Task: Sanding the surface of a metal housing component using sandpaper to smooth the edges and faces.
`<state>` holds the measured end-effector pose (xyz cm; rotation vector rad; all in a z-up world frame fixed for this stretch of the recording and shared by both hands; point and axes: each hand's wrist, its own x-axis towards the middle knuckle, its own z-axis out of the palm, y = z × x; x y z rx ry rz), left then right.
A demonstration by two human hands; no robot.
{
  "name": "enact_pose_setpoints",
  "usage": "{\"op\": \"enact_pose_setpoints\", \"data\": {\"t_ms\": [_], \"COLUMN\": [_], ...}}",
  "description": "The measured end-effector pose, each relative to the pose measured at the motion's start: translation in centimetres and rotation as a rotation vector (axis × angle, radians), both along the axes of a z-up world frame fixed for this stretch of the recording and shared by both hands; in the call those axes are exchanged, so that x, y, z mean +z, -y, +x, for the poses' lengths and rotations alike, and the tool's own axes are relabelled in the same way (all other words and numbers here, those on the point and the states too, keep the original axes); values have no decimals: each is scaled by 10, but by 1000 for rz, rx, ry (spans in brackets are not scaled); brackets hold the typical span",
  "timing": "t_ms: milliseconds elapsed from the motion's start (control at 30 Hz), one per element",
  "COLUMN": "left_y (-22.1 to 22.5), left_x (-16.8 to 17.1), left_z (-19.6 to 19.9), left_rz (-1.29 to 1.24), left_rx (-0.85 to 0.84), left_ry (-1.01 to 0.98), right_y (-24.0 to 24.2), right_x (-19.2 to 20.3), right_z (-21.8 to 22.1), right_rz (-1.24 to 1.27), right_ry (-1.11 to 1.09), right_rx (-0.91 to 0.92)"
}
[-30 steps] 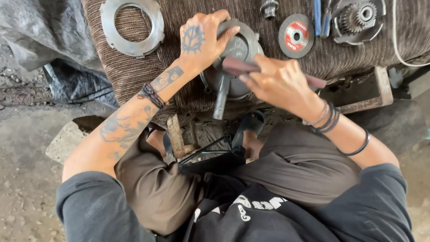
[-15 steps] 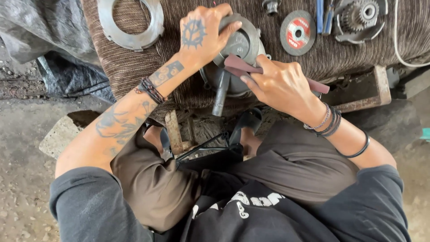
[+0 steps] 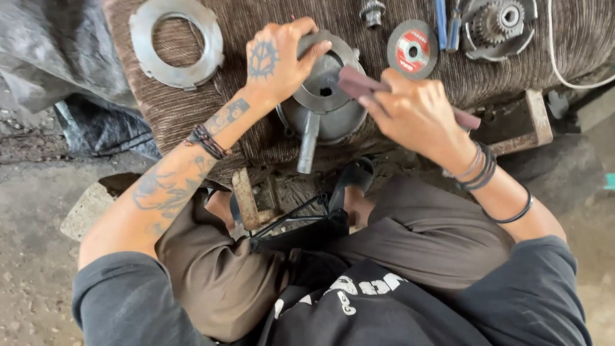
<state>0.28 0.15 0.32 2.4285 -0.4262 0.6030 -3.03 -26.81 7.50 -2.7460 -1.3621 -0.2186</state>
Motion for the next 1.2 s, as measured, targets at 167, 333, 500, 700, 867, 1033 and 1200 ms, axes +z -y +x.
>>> {"op": "enact_pose_setpoints", "data": {"t_ms": [167, 333, 500, 700, 867, 1033, 1200], "left_y": [-3, -2, -2, -2, -2, 0, 0], "left_x": [3, 5, 8, 9, 7, 9, 7], "left_z": [-1, 1, 2, -1, 0, -1, -2], "left_rz": [3, -1, 16, -20, -16, -28, -12], "left_rx": [-16, -20, -3, -23, -12, -4, -35], "left_ry": [-73, -21, 11, -31, -46, -31, 18], "right_y": [8, -10, -16, -7, -5, -19, -16], "right_x": [-13, 13, 10, -1, -9, 12, 11], "right_z": [1, -13, -9, -1, -1, -15, -8], "right_rz": [57, -46, 28, -2, 89, 118, -64], "right_ry": [-12, 187, 117, 146, 17, -59, 276], "right_rx": [-1, 148, 121, 19, 71, 143, 71]}}
